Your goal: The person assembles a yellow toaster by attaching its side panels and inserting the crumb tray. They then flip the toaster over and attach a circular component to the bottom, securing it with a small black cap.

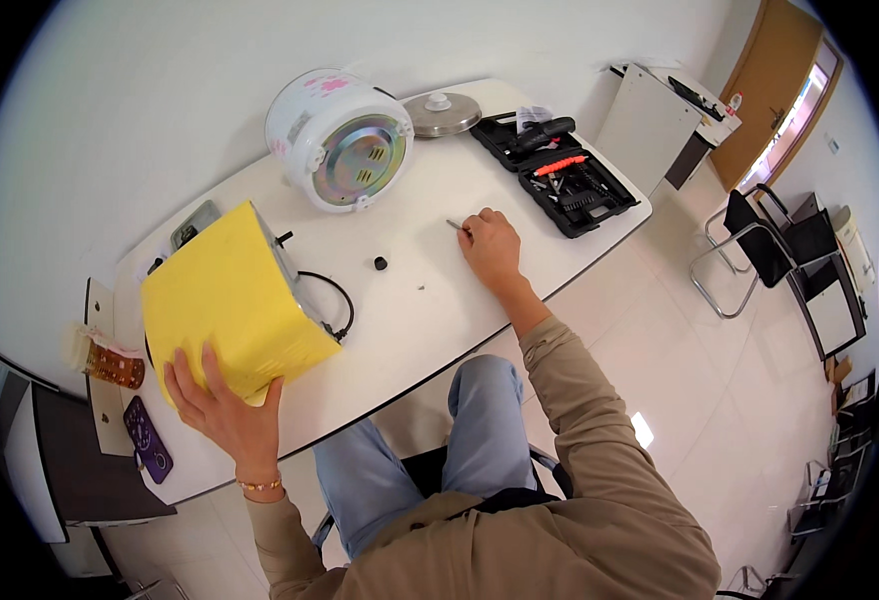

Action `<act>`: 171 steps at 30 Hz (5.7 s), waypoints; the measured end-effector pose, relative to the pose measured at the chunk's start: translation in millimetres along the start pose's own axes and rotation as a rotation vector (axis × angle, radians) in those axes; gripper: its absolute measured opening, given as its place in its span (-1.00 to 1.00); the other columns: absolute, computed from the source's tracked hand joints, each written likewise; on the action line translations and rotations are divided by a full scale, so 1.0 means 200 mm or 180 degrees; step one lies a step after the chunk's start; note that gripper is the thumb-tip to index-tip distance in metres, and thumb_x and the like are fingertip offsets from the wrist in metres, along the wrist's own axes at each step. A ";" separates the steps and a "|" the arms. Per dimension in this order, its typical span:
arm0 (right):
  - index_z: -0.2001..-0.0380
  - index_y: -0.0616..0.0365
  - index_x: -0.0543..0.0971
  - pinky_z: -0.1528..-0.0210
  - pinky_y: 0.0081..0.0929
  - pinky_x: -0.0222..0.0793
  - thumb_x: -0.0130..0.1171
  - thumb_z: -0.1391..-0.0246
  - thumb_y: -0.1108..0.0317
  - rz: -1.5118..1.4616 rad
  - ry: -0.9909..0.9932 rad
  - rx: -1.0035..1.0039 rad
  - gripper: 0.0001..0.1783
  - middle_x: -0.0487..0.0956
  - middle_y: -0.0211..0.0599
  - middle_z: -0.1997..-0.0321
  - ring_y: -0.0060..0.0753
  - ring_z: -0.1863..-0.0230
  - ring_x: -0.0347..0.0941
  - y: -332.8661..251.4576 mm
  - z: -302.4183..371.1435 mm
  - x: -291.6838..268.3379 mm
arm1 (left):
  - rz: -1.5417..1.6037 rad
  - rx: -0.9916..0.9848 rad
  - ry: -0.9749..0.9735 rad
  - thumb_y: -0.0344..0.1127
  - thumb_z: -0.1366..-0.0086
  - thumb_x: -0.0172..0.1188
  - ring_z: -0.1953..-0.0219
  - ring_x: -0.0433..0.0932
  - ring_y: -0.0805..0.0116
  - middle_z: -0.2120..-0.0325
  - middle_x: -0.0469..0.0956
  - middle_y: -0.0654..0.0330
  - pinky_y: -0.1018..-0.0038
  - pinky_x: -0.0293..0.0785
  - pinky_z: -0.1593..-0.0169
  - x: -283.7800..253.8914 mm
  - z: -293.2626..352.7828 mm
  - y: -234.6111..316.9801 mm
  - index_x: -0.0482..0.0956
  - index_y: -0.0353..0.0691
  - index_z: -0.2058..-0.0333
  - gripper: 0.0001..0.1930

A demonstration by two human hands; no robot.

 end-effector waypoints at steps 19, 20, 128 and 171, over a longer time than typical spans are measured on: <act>0.44 0.12 0.67 0.15 -0.23 0.47 0.35 0.00 0.28 -0.0085 -0.0100 0.0142 -0.85 0.57 -0.31 0.33 -0.20 0.19 0.50 0.01 0.00 -0.01 | 0.0116 0.0055 0.0146 0.07 0.08 0.52 -0.42 0.04 -0.20 -0.37 0.13 0.01 -0.08 0.11 -0.31 -0.01 -0.01 0.01 0.24 -0.04 -0.33 0.00; 0.45 0.12 0.67 0.16 -0.23 0.47 0.35 0.01 0.28 -0.0083 -0.0091 0.0143 -0.85 0.57 -0.31 0.34 -0.20 0.19 0.50 0.00 0.00 -0.02 | 0.0108 0.0049 0.0153 0.07 0.08 0.53 -0.42 0.04 -0.20 -0.37 0.13 0.01 -0.08 0.11 -0.31 -0.02 -0.01 0.01 0.24 -0.04 -0.33 0.00; 0.21 0.05 0.61 -0.03 -0.18 0.28 0.29 0.05 0.47 -0.1539 0.0487 -0.0480 -0.73 0.60 -0.38 0.16 -0.10 -0.06 0.39 -0.47 0.24 -0.25 | 0.0052 -0.0064 0.0029 0.00 0.18 0.57 -0.43 0.03 -0.19 -0.37 0.13 0.03 -0.15 0.16 -0.20 0.00 0.02 -0.03 0.23 0.01 -0.34 0.06; 0.01 0.18 0.51 -0.10 -0.14 0.23 0.54 0.15 0.25 -0.1889 -0.1200 -0.0187 -0.38 0.57 -0.17 0.07 -0.08 -0.06 0.39 -1.02 0.54 0.11 | 0.2651 -0.1734 0.0716 -0.44 -0.01 0.54 -0.18 0.32 0.19 -0.14 0.20 0.08 0.25 0.37 -0.26 0.10 0.27 -0.34 0.20 -0.28 -0.29 -0.10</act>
Point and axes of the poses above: each hand's wrist, its own z-axis away from the middle knuckle, its own x-axis out of the palm, y = z × x, the point moved 8 cm from there along -z, towards the middle knuckle
